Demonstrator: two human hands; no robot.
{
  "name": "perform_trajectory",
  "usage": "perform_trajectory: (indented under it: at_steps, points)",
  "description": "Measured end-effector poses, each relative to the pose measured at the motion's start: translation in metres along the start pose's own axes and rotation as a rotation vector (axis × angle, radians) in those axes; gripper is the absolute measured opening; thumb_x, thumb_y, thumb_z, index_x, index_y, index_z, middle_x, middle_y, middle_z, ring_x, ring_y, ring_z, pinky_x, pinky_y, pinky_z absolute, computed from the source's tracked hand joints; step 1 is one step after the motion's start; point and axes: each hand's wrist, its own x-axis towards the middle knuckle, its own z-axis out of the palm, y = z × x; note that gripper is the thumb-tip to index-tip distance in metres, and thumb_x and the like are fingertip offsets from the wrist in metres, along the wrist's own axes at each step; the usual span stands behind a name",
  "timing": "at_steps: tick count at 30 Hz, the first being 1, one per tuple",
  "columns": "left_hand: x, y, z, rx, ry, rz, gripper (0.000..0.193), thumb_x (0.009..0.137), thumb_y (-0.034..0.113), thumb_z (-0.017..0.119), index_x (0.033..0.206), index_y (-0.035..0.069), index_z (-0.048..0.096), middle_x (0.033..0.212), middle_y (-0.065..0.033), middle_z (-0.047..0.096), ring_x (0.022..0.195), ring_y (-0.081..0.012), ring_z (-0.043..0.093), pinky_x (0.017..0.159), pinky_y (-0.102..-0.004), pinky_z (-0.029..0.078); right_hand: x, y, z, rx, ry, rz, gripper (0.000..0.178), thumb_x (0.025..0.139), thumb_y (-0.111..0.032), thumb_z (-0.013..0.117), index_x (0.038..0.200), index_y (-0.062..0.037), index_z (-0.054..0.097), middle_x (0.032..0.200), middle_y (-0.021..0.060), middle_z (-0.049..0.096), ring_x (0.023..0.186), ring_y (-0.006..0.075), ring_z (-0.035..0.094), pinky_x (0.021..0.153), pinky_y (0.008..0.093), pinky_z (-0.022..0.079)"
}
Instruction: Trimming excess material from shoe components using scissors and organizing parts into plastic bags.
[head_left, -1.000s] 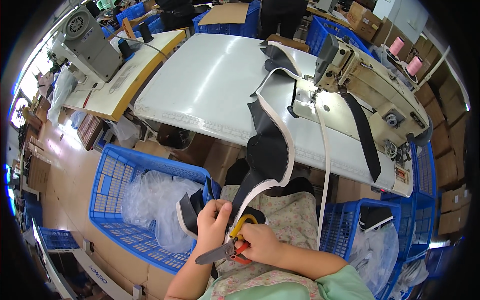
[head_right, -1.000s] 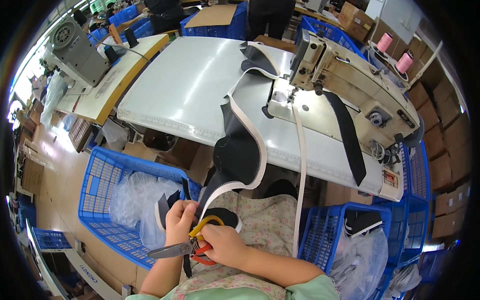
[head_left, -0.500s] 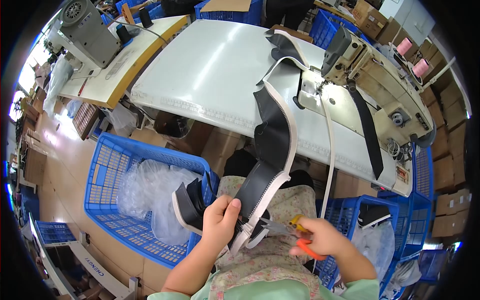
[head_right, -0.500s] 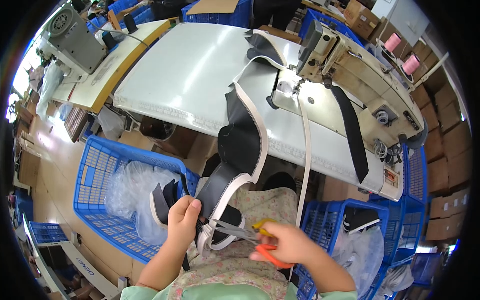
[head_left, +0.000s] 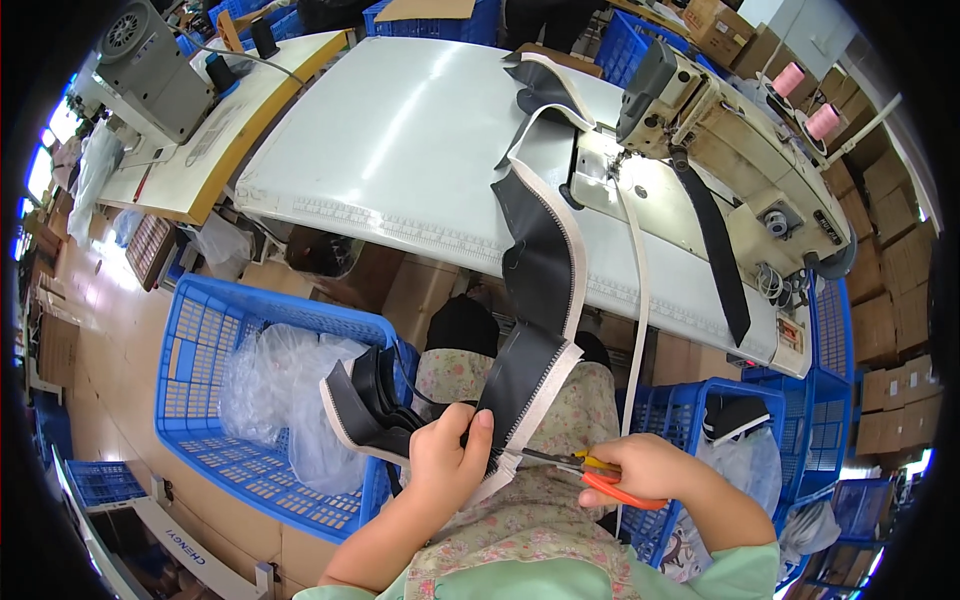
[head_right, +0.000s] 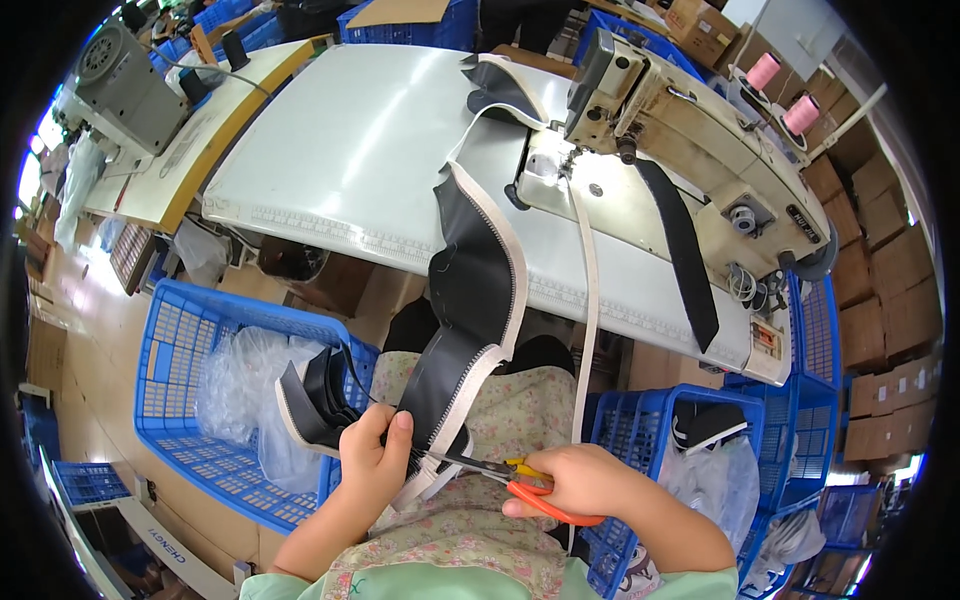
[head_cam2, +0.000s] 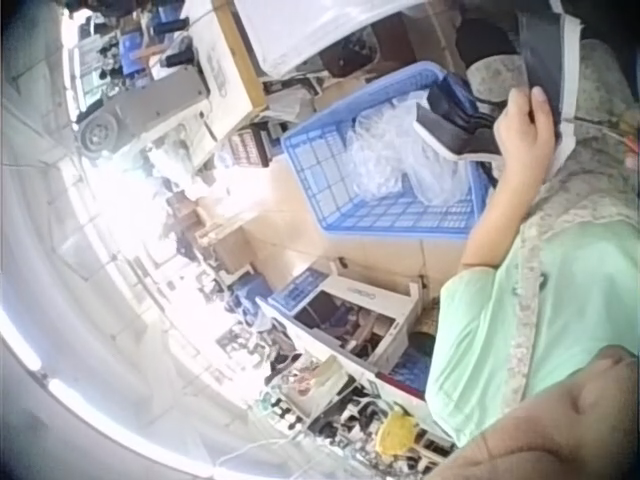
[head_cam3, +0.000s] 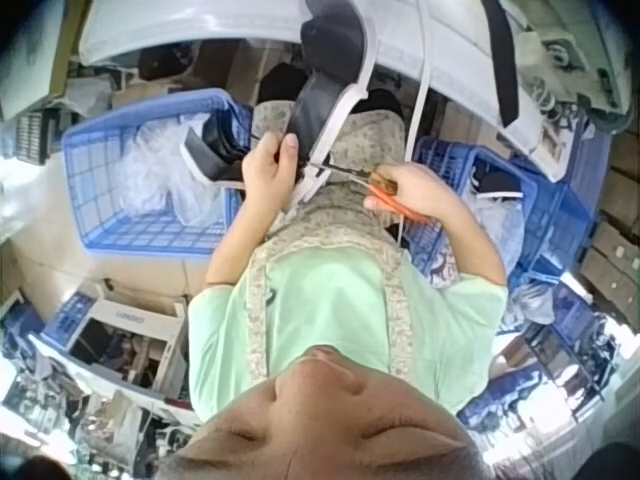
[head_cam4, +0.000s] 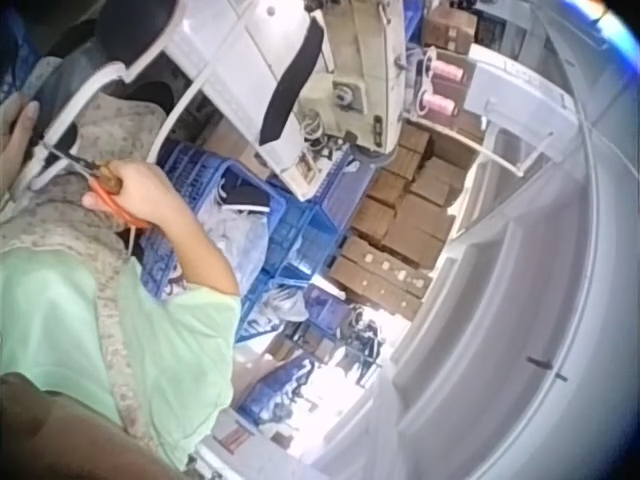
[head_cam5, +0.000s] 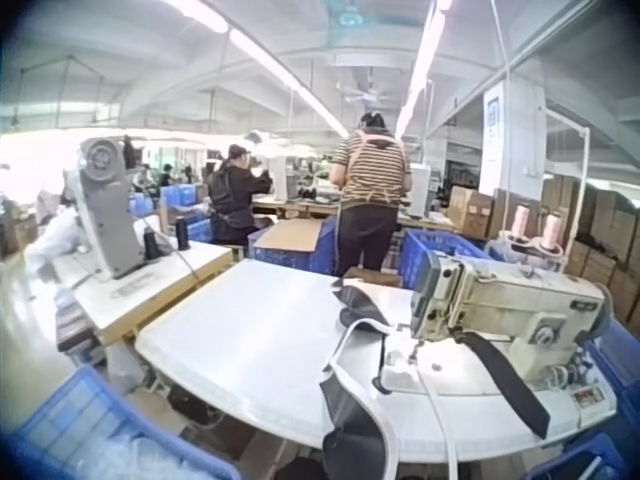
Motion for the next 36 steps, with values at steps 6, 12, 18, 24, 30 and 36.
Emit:
perform_trajectory:
  at_steps: [6, 12, 18, 24, 30, 36]
  points:
    - [0.001, -0.001, -0.001, 0.028, -0.011, 0.01, 0.021, 0.085, 0.017, 0.058, 0.072, 0.002, 0.052, 0.054, -0.0148, 0.053, 0.048, -0.0323, 0.054, 0.046, -0.0354, 0.041, 0.001, 0.003, 0.003, 0.059, -0.001, 0.027, 0.065, 0.069, -0.066, 0.061, 0.063, -0.0013, 0.057, 0.051, 0.0137, 0.049, 0.051, 0.0309, 0.052, 0.05, 0.0378, 0.04]
    - [-0.005, -0.005, -0.016, -0.042, -0.024, -0.102, 0.02, 0.084, 0.016, 0.059, 0.073, 0.001, 0.053, 0.056, -0.0151, 0.053, 0.049, -0.0275, 0.054, 0.047, -0.0331, 0.041, -0.022, 0.014, -0.037, 0.067, 0.02, -0.002, 0.046, 0.062, -0.044, 0.078, 0.064, -0.0038, 0.056, 0.052, 0.011, 0.045, 0.047, 0.0255, 0.043, 0.047, 0.0321, 0.035]
    - [-0.036, -0.005, -0.045, 0.003, -0.023, -0.12, 0.021, 0.082, 0.015, 0.061, 0.069, 0.001, 0.053, 0.053, -0.0138, 0.05, 0.045, -0.026, 0.051, 0.044, -0.0325, 0.038, 0.055, -0.009, -0.082, 0.225, 0.865, -0.022, 0.043, 0.075, -0.041, 0.069, 0.077, -0.001, 0.053, 0.063, 0.0136, 0.054, 0.055, 0.0271, 0.05, 0.055, 0.0339, 0.042]
    - [-0.064, 0.007, -0.06, 0.015, -0.009, -0.11, 0.026, 0.082, 0.017, 0.061, 0.064, 0.001, 0.053, 0.051, -0.011, 0.051, 0.043, -0.0211, 0.05, 0.042, -0.0299, 0.037, 0.172, -0.027, -0.118, 0.325, 0.865, -0.038, 0.042, 0.078, -0.038, 0.066, 0.083, 0.0013, 0.051, 0.069, 0.018, 0.058, 0.064, 0.031, 0.057, 0.061, 0.036, 0.044]
    - [-0.079, -0.006, -0.072, 0.006, 0.431, -0.194, 0.023, 0.087, 0.02, 0.051, 0.075, 0.001, 0.051, 0.057, -0.0003, 0.044, 0.06, -0.0079, 0.041, 0.055, -0.0215, 0.033, 0.193, -0.052, -0.101, 0.437, 0.843, -0.178, 0.027, 0.073, -0.016, 0.07, 0.084, -0.0013, 0.05, 0.069, 0.0085, 0.053, 0.063, 0.0191, 0.05, 0.06, 0.0301, 0.042]
    - [-0.096, -0.023, -0.09, -0.318, 0.172, -0.231, 0.036, 0.085, 0.025, 0.057, 0.06, -0.001, 0.052, 0.052, -0.008, 0.053, 0.045, -0.0161, 0.051, 0.044, -0.0274, 0.037, 0.153, -0.069, -0.023, 0.489, 1.058, -0.42, 0.015, 0.077, -0.005, 0.059, 0.09, -0.0022, 0.051, 0.063, 0.0119, 0.054, 0.055, 0.0232, 0.056, 0.053, 0.032, 0.044]
